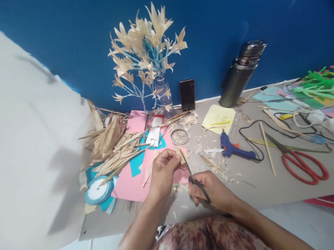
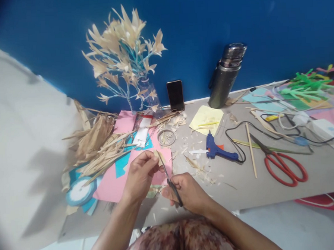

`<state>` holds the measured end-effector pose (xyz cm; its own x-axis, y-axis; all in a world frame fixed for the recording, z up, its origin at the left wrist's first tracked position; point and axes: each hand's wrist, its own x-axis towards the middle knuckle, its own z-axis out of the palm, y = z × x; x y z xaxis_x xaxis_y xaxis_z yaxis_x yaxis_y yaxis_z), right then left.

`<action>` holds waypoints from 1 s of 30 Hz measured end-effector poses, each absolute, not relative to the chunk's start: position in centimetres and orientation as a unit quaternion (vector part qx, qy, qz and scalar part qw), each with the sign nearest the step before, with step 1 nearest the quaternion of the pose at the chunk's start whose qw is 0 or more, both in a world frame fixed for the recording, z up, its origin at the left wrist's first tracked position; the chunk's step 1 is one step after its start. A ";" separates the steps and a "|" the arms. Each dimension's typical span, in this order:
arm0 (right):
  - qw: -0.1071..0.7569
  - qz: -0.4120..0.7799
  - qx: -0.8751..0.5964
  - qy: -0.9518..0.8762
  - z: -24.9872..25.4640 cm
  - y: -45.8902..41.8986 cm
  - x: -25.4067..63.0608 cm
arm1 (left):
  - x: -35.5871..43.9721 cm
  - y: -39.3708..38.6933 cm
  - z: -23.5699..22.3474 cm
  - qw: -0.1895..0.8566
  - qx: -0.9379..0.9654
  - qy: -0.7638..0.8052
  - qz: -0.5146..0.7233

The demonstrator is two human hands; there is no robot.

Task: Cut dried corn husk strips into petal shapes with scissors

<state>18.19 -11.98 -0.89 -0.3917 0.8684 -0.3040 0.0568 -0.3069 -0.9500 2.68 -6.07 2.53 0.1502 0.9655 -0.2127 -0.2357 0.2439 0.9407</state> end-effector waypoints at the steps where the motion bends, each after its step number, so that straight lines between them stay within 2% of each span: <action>1: 0.306 0.668 -0.456 -0.502 -1.0 -12.0 18.1 | 2.6 -6.1 2.5 0.644 0.399 0.456 0.468; 22: 0.290 0.716 -0.430 -0.468 -0.9 -11.3 15.6 | -0.3 -6.1 1.9 0.641 0.397 0.477 0.451; 25: 0.326 0.713 -0.431 -0.447 -0.8 -10.7 15.7 | -0.5 -6.3 2.2 0.647 0.413 0.476 0.428; 30: 0.435 0.669 -0.478 -0.367 0.3 -9.1 16.4 | -0.1 -6.8 2.9 0.683 0.422 0.461 0.377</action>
